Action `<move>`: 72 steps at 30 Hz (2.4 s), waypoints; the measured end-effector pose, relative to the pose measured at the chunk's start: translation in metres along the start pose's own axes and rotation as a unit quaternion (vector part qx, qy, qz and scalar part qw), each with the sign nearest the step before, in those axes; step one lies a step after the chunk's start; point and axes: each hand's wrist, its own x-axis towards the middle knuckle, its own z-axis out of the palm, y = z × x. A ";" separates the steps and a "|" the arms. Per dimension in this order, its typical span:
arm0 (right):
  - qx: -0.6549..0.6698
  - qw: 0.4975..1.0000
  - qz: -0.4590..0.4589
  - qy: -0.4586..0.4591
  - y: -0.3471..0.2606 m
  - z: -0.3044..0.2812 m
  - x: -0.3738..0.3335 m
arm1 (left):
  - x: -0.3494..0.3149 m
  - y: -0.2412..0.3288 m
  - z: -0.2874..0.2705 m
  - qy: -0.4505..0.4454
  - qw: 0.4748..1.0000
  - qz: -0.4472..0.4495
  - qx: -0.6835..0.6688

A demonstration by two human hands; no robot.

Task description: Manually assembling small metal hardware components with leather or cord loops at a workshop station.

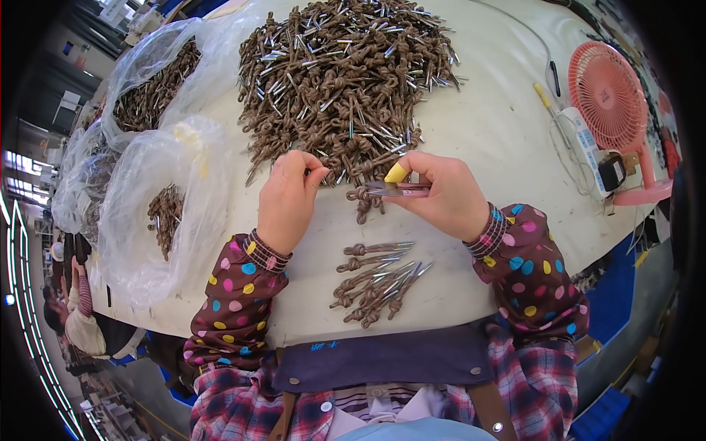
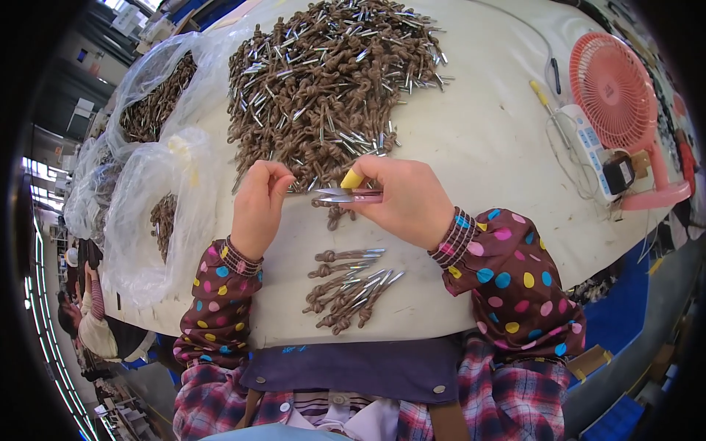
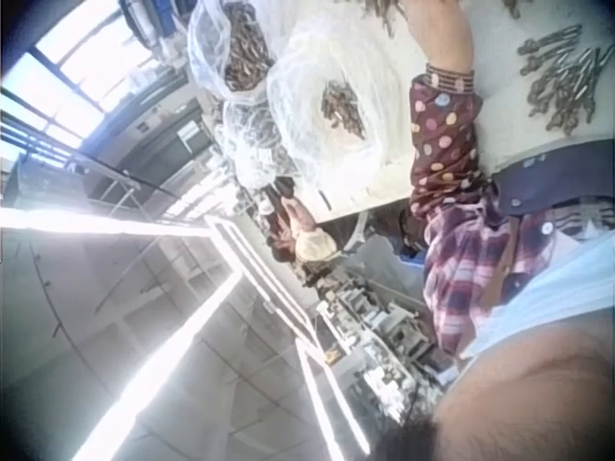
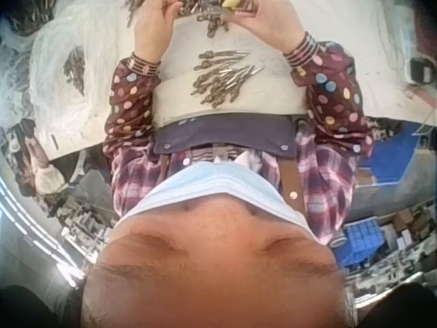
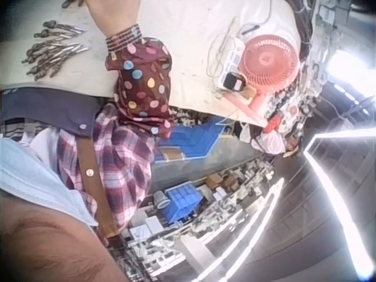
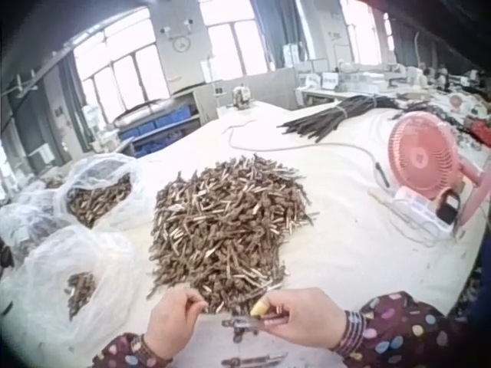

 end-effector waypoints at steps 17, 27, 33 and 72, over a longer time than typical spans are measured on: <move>0.011 0.999 -0.003 -0.053 0.003 -0.008 -0.003 | -0.003 0.020 -0.011 -0.162 0.983 -0.034 -0.080; 0.000 0.998 -0.057 -0.008 0.004 0.000 -0.003 | -0.004 0.023 -0.008 -0.149 0.975 0.106 -0.127; 0.032 0.999 -0.013 0.003 0.002 0.003 -0.003 | -0.004 0.019 -0.003 -0.090 0.977 0.180 -0.071; -0.334 0.910 -0.228 0.088 0.002 0.001 -0.003 | -0.015 0.021 0.011 -0.122 0.972 0.046 -0.194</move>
